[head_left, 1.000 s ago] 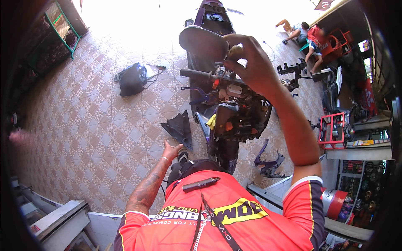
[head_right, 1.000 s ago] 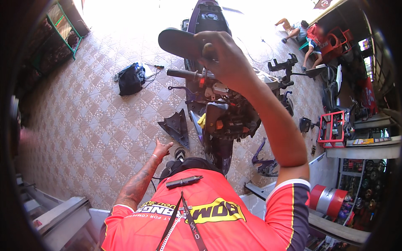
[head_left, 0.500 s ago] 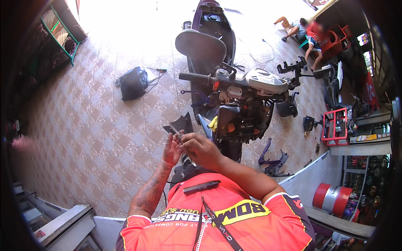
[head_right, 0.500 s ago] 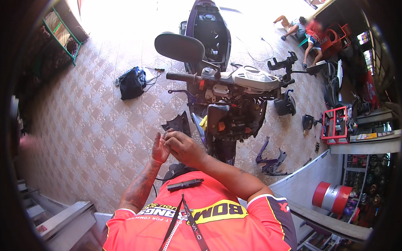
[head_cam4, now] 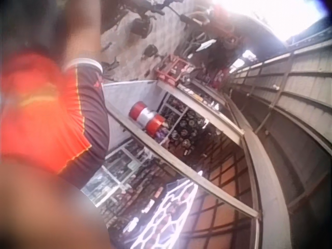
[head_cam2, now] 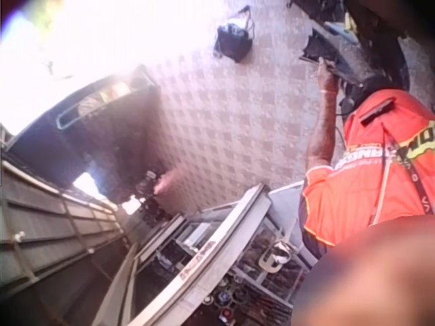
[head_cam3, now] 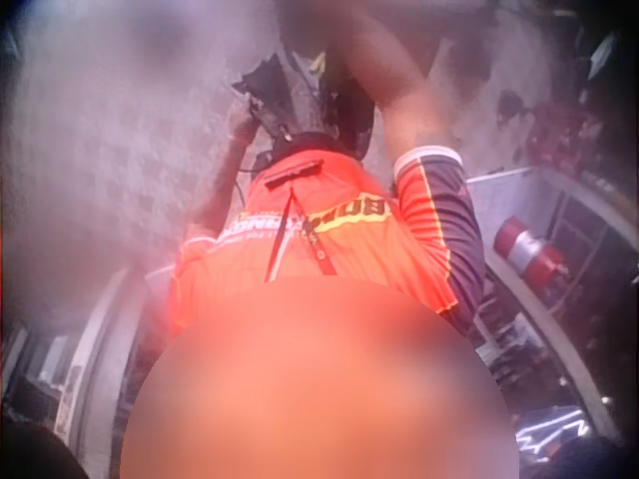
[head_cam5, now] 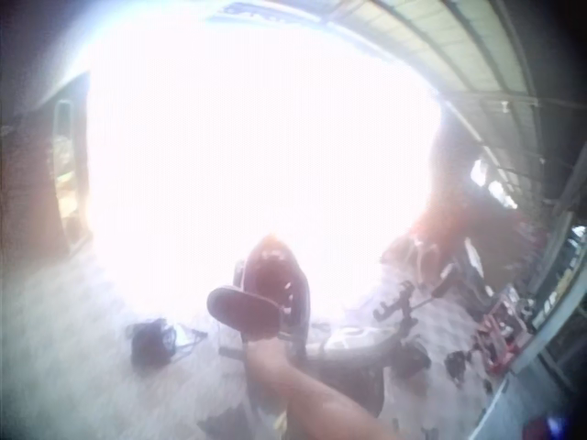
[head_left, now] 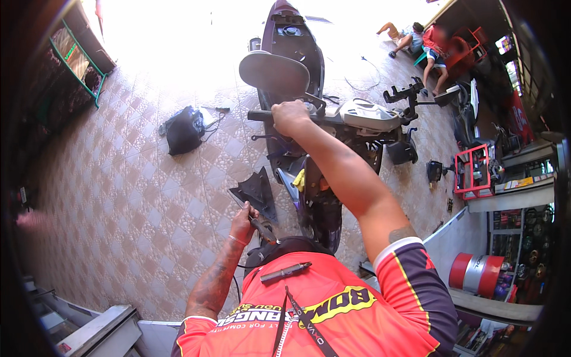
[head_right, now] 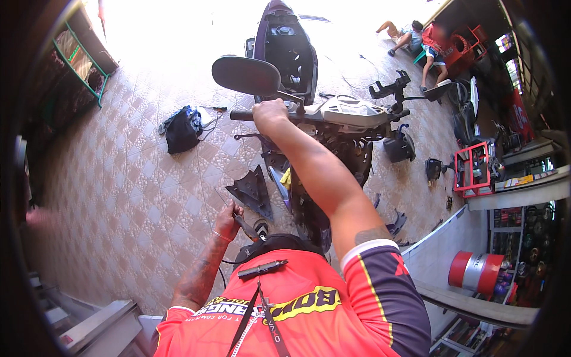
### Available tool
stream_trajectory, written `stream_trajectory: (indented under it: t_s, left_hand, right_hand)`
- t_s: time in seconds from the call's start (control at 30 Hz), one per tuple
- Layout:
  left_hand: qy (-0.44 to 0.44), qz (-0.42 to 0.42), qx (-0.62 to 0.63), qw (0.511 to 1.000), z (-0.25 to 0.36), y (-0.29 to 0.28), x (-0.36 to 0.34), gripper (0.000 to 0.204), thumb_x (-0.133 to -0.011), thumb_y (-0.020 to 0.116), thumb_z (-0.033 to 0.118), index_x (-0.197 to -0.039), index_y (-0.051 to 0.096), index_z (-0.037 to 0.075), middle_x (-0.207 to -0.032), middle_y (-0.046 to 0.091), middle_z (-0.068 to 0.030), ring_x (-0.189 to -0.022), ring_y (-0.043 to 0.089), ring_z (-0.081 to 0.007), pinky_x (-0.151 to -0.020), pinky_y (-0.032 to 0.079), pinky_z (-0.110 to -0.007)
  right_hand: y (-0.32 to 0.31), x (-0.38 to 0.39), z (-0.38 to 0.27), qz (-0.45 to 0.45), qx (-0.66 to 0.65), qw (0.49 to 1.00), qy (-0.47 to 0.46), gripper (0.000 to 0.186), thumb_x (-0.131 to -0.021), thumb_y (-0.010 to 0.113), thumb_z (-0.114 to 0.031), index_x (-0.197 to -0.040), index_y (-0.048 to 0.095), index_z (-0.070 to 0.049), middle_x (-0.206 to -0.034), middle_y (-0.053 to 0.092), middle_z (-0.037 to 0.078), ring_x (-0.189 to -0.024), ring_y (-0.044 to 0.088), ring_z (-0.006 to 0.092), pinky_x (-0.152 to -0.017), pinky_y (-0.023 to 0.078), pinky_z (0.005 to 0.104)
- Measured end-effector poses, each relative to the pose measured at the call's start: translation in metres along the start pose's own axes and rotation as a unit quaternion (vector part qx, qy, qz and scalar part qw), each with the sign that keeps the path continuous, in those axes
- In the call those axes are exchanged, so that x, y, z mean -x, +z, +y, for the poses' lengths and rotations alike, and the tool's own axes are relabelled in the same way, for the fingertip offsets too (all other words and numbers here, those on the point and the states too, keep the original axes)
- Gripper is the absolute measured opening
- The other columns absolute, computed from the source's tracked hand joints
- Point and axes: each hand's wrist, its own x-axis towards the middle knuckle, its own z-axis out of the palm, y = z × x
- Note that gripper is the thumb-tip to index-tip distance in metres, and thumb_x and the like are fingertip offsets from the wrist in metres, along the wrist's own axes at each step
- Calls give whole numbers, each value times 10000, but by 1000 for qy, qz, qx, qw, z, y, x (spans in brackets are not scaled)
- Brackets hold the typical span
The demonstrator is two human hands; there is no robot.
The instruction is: The person works on a motorcycle in a repair shop, using a screwdriver to adjust components near the handlebars and front assembly. The person retrieves a box from the floor and hands it to a person behind a counter, then returns to the motorcycle to continue adjustments.
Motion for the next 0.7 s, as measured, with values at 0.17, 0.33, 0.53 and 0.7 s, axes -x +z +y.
stream_trajectory:
  t_s: [0.17, 0.33, 0.53, 0.7]
  left_hand:
    - [-28, -3, -16, 999, -10, -8, 10, 359, -1048, 485, 385, -820, 515, 109, -732, 495, -14, -666, 468, -143, -625, 406, -296]
    - [-66, 19, -44, 997, -18, -20, 9, 350, -1038, 498, 405, -821, 526, 131, -737, 514, -7, -672, 481, -132, -615, 401, -290]
    - [-47, 23, -96, 994, -17, -14, 0, 364, -1026, 506, 439, -820, 535, 140, -746, 544, -4, -661, 502, -122, -591, 396, -280]
    - [-56, 37, -122, 990, -15, -19, 6, 364, -1023, 508, 451, -820, 539, 151, -748, 543, 4, -641, 486, -115, -579, 391, -279]
  right_hand:
    - [23, -6, -15, 163, 41, 985, 48, 231, -923, 517, -176, -1024, 717, -121, -951, 755, 91, -926, 734, 250, -842, 538, 397]
    - [28, -7, -7, 153, 18, 988, 7, 229, -938, 488, -170, -987, 709, -142, -868, 753, 78, -827, 732, 275, -818, 524, 386]
    - [31, 14, -23, 261, 47, 963, 40, 266, -958, 510, -203, -1161, 660, -118, -1051, 681, 80, -1061, 642, 270, -1058, 375, 428]
    - [73, 90, -74, 360, -664, 653, 51, 421, -969, 573, -213, -1321, 441, -24, -1248, 478, 157, -1262, 463, 286, -1046, 412, 451]
